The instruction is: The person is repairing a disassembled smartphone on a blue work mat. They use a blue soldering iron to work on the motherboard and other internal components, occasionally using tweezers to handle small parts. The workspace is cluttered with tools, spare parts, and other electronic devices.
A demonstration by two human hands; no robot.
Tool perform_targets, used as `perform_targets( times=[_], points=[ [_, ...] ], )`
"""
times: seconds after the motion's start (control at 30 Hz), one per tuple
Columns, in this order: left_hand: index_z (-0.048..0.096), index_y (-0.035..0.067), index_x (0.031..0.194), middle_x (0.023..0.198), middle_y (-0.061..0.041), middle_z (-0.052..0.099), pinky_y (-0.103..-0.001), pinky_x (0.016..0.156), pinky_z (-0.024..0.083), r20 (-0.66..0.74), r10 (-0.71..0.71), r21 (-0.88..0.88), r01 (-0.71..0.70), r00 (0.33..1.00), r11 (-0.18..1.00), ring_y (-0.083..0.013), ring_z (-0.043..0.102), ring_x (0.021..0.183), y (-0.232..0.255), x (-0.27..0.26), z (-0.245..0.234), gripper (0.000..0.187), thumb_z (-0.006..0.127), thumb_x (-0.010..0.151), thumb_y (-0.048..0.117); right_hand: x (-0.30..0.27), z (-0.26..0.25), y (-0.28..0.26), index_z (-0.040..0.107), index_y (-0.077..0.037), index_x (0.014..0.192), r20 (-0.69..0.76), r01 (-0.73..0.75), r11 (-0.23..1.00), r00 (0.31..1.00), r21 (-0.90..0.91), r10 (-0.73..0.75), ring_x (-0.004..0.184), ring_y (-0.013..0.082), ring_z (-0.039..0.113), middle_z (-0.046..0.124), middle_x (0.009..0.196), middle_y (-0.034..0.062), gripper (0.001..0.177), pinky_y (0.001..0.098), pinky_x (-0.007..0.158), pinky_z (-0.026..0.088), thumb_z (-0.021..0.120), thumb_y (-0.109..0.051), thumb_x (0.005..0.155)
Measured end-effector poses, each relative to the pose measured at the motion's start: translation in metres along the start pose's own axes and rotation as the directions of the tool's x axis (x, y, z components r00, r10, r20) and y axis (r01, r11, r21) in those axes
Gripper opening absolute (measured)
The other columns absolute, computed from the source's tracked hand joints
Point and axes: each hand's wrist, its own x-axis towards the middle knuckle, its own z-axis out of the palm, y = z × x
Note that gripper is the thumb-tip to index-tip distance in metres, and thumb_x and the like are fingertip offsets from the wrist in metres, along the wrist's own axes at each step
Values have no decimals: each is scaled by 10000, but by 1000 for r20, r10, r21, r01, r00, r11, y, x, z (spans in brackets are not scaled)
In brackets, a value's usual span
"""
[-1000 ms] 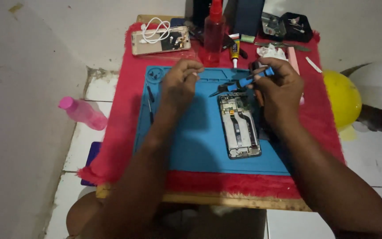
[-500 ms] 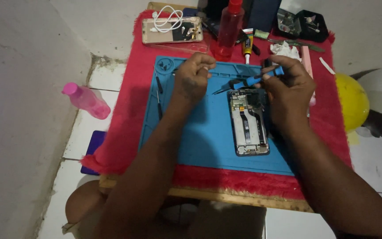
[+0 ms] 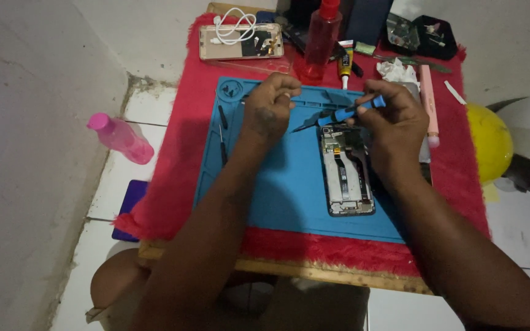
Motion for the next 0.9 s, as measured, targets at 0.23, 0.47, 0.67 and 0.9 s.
perform_targets(
  times=[0.23, 0.47, 0.67, 0.9],
  points=[
    [708, 139, 1161, 1094, -218, 750, -451, 870, 616, -7, 6, -11, -6, 1000, 1000, -330, 749, 1010, -11, 4, 3, 317, 458, 986, 54, 0, 3, 6, 612, 52, 1317, 6, -1, 1000, 1000, 1, 1, 893, 280, 742, 628, 1019, 180, 424, 409, 727, 700, 687, 157, 913],
    [698, 127, 1176, 1104, -217, 748, -430, 841, 601, 19, 12, 12, -12, 1000, 1000, -304, 739, 985, -1, 2, -1, 328, 440, 983, 65, -1, 5, 4, 606, 39, 1330, 11, -17, 1000, 1000, 16, 17, 904, 270, 736, 627, 1030, 159, 428, 405, 735, 703, 683, 145, 922],
    [704, 140, 1194, 1114, -218, 747, -428, 833, 608, 21, -7, 8, 7, 1000, 1000, -312, 741, 1008, -7, 4, -2, 351, 430, 989, 64, 0, 3, 3, 611, 52, 1327, 21, 16, 1000, 1000, -26, -15, 894, 298, 733, 624, 1022, 198, 424, 422, 715, 695, 685, 159, 924],
    [702, 72, 1145, 1091, -277, 732, -468, 868, 635, 2, 131, -24, -131, 991, 991, -401, 740, 1043, 15, -4, 0, 317, 455, 951, 26, 14, -21, 7, 617, -23, 1353, -162, -88, 990, 981, 113, 106, 832, 207, 722, 644, 966, 123, 462, 304, 678, 699, 649, 102, 909]
  ],
)
